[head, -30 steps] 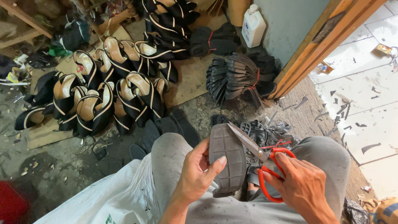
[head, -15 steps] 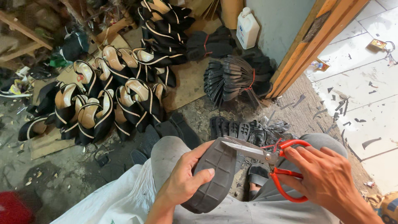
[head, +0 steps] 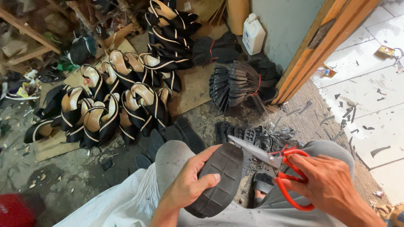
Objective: The person sits on the floor and uses red-handled scissors to trim the edges of a black rubber shoe sole. They repeatedly rotate the sole and cut along the perimeter, dropping trimmed pieces onto the floor.
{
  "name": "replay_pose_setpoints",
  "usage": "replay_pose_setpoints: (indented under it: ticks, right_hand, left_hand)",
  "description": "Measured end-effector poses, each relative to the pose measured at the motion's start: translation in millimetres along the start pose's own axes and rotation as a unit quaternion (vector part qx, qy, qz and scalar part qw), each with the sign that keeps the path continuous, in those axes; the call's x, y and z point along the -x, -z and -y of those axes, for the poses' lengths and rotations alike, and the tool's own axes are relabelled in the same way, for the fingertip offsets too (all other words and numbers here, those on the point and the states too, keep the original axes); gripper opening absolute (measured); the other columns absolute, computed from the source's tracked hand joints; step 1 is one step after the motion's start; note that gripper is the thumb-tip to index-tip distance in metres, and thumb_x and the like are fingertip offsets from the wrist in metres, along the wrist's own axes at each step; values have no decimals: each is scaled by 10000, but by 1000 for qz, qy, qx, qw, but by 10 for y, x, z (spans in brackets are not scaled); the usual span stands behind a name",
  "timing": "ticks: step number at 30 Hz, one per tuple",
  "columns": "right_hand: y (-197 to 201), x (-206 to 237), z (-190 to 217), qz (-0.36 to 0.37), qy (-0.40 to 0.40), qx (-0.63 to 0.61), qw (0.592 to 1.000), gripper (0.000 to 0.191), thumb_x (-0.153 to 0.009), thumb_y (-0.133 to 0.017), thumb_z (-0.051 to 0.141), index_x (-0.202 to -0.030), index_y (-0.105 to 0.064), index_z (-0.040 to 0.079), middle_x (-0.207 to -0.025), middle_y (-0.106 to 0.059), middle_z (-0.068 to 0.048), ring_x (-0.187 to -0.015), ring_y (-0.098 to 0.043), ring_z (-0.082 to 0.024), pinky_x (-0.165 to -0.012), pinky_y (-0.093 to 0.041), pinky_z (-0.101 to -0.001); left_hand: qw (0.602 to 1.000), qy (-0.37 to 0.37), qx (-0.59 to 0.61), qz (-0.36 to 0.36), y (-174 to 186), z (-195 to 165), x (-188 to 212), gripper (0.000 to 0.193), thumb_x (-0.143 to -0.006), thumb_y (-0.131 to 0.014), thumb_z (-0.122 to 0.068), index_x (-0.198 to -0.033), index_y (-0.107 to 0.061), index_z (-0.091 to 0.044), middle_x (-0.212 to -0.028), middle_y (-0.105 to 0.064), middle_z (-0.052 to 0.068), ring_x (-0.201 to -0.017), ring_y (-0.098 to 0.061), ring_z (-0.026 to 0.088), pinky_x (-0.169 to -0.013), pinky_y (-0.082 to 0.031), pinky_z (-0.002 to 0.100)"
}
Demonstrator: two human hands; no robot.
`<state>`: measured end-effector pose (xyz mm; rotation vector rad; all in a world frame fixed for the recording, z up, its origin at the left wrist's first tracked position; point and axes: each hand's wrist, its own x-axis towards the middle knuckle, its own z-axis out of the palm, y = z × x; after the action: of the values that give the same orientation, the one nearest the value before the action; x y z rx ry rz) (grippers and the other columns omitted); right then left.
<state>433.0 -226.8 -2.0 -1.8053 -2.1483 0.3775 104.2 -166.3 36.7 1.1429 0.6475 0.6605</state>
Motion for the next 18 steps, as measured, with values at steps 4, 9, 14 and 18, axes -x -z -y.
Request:
replay_pose_setpoints:
  ticks: [4, 9, 14, 18]
  right_hand:
    - [-194, -32, 171, 85, -209, -412, 883, 305, -818, -798, 252, -879, -618, 14, -575, -613, -93, -474, -574, -227, -460, -452, -349]
    - [-307, -137, 341, 5, -257, -683, 683, 351, -852, -752, 119, -1165, -633, 13, -648, -552, -43, -433, -487, -147, -388, -391, -317]
    - [-163, -64, 125, -149, -176, -717, 658, 331, -897, -648, 85, -1205, -610, -31, -729, -606, -57, -458, -524, -126, -407, -408, -271]
    - [-229, 208, -238, -210, -269, -636, 692, 325, -935, -571, 49, -1255, -618, 18, -837, -661, -58, -565, -571, -122, -477, -427, -266]
  left_hand:
    - [997, 58, 45, 25, -207, 302, -146, 666, -897, -682, -100, -1497, -407, -1, -1162, -679, 107, -1046, -646, 140, -930, -524, 295]
    - [994, 21, 71, 76, -234, 690, -331, 498, -948, -777, -171, -1329, -535, 40, -1226, -617, 92, -1143, -592, 155, -1064, -467, 343]
    - [982, 2, -158, 99, -89, 863, -316, 576, -766, -852, -158, -1277, -593, -97, -1189, -645, 7, -1135, -604, 105, -1057, -432, 339]
    - [990, 23, -107, 90, 89, 856, -215, 447, -820, -845, -134, -1218, -656, -64, -1002, -668, 11, -989, -624, 106, -979, -486, 315]
